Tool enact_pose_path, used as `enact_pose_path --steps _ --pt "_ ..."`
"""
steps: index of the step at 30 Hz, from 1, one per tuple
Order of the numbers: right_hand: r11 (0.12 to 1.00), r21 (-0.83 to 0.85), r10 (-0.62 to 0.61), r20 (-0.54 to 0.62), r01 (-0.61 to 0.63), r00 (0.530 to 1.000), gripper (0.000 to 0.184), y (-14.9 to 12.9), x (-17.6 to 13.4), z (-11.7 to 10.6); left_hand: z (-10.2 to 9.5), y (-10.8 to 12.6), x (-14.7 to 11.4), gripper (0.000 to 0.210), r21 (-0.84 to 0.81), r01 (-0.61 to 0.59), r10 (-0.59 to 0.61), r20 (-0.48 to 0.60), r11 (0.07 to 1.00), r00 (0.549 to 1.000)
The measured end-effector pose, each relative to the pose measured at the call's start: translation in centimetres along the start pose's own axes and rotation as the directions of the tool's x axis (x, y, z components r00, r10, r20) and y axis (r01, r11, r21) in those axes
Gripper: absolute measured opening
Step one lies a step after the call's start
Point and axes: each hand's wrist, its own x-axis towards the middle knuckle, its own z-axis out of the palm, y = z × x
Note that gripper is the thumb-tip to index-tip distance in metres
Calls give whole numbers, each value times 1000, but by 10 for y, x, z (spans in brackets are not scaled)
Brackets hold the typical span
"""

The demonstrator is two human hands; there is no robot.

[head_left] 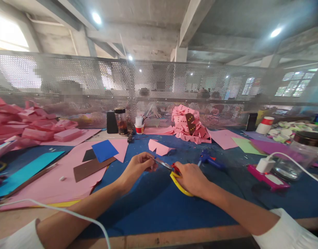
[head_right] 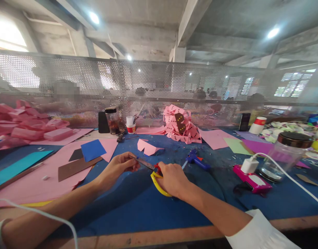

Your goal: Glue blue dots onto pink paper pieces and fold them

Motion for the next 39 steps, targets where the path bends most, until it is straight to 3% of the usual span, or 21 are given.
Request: enact_pose_path --steps 39 --pt "999 -25 30 65 -29 997 26 -4 0 -7 0 3 0 15 -21 17 -17 -6 1000 1000"
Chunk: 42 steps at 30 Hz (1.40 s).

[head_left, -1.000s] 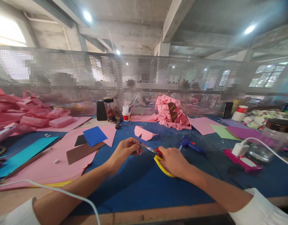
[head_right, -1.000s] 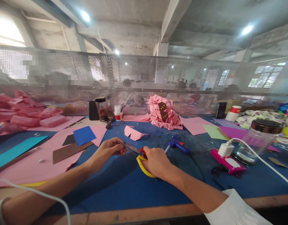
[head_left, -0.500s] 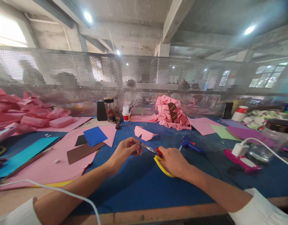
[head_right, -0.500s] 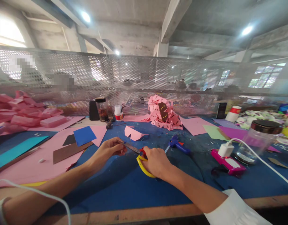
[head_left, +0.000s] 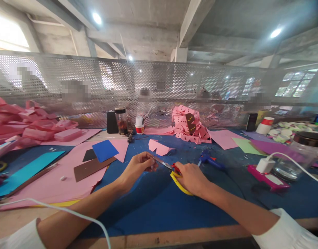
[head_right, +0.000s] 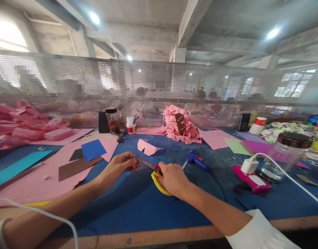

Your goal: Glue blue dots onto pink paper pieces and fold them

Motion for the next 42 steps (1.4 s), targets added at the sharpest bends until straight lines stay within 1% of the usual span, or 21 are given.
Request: enact_pose_path --steps 6,12,16,21,26,32,38,42 --pt "1000 13 16 7 -16 1000 27 0 0 -1 -1 -1 1 17 -20 11 -11 -1 1000 1000" --pt "998 55 27 -20 -26 999 32 1 2 -1 -2 -1 0 21 -64 35 -35 11 997 999" --pt "997 63 35 -4 -35 999 31 1 2 -1 -2 0 -1 22 -95 60 -58 15 994 998" --pt "996 76 44 9 -44 999 28 1 3 -2 -3 0 0 21 -142 98 -97 19 985 995" --pt "997 71 34 -6 -33 999 25 2 3 0 -4 0 0 19 -198 133 -127 43 971 991" --pt "998 59 24 -25 -23 999 25 3 4 3 -2 5 -2 15 -218 155 -148 46 964 988" --pt "998 61 25 -31 -23 999 29 2 3 3 -3 3 -1 14 -240 149 -139 59 959 989" --pt "998 60 23 -41 -20 999 29 3 4 3 -4 1 1 9 -278 144 -129 71 950 989"
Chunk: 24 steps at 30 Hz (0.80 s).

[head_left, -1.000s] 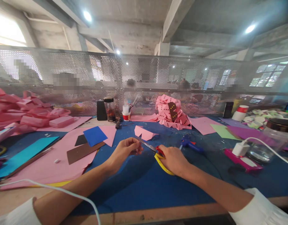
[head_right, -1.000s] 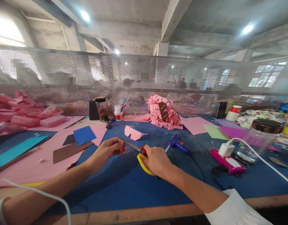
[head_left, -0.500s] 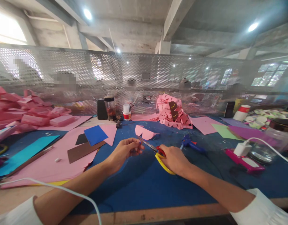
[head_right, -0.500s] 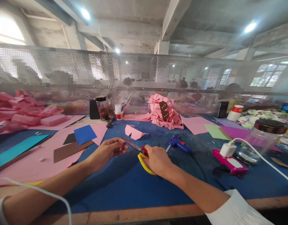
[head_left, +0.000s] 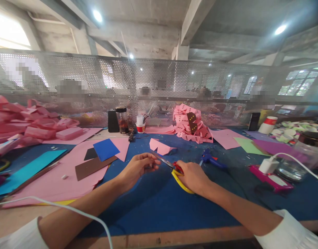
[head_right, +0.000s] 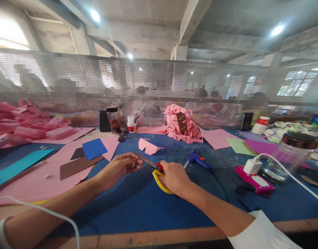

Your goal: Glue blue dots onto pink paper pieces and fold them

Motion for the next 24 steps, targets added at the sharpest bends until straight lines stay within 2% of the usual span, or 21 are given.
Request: enact_pose_path --steps 6,15,24 --pt "1000 11 4 -7 -4 1000 30 1 0 -1 1 1 1 9 -2 17 -17 2 1000 1000" --pt "1000 10 -4 -20 4 1000 30 4 1 2 1 2 1 25 -42 47 -47 -3 998 999" --pt "1000 25 -12 -34 13 999 28 4 2 5 -1 -1 2 26 -15 19 -18 53 1000 998"
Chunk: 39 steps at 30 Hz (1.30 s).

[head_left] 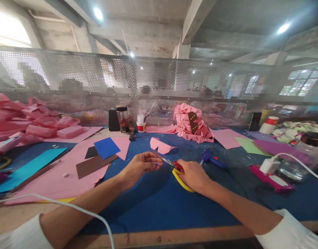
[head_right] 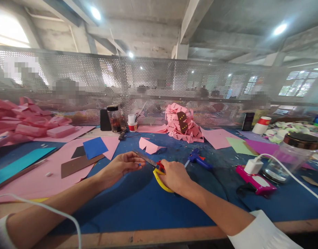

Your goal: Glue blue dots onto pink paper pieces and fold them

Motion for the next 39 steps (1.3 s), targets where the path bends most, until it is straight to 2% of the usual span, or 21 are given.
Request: enact_pose_path --steps 28,35,39 --pt "1000 8 2 11 -2 1000 29 -5 -2 -8 -1 -4 0 25 120 14 -12 -20 993 1000" --pt "1000 4 18 13 -18 1000 29 -4 -1 -7 -2 -5 0 21 203 -109 118 -34 973 992" --pt "1000 -3 9 -1 -9 1000 29 -3 -1 -5 -1 -4 -1 18 198 -88 95 -28 976 995"
